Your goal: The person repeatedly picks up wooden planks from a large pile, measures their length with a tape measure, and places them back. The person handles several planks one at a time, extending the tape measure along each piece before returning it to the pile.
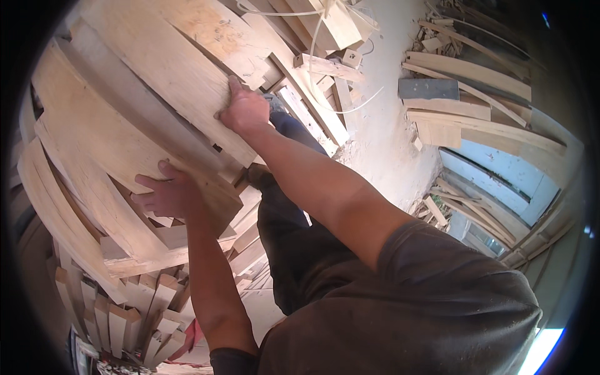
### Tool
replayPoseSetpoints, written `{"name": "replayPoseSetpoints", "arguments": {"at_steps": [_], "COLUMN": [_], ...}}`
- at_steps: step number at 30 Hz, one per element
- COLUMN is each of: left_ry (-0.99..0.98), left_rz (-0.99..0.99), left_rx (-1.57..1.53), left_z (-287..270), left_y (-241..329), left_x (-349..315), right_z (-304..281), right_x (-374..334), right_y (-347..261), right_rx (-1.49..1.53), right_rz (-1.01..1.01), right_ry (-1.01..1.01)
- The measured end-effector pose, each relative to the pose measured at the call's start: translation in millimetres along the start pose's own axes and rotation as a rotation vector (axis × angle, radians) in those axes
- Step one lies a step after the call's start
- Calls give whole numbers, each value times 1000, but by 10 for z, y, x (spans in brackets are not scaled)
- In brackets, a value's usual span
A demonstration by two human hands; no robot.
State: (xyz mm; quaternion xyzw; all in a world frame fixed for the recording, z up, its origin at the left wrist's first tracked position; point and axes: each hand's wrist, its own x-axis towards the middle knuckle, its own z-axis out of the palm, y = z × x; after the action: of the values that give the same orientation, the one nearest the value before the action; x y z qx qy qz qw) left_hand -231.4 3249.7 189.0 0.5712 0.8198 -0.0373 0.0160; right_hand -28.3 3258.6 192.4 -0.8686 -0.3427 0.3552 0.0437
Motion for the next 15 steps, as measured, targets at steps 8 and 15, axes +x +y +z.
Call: {"name": "replayPoseSetpoints", "arguments": {"at_steps": [8,15], "left_ry": [-62,85], "left_rz": [-35,46], "left_rx": [-24,-5], "left_z": [-43,181], "left_y": [31,-58], "left_x": [-34,9], "right_z": [152,-23], "right_x": [82,97], "right_y": [44,-41], "right_rx": [7,-7], "right_rz": [10,-14], "right_ry": [3,-120]}}
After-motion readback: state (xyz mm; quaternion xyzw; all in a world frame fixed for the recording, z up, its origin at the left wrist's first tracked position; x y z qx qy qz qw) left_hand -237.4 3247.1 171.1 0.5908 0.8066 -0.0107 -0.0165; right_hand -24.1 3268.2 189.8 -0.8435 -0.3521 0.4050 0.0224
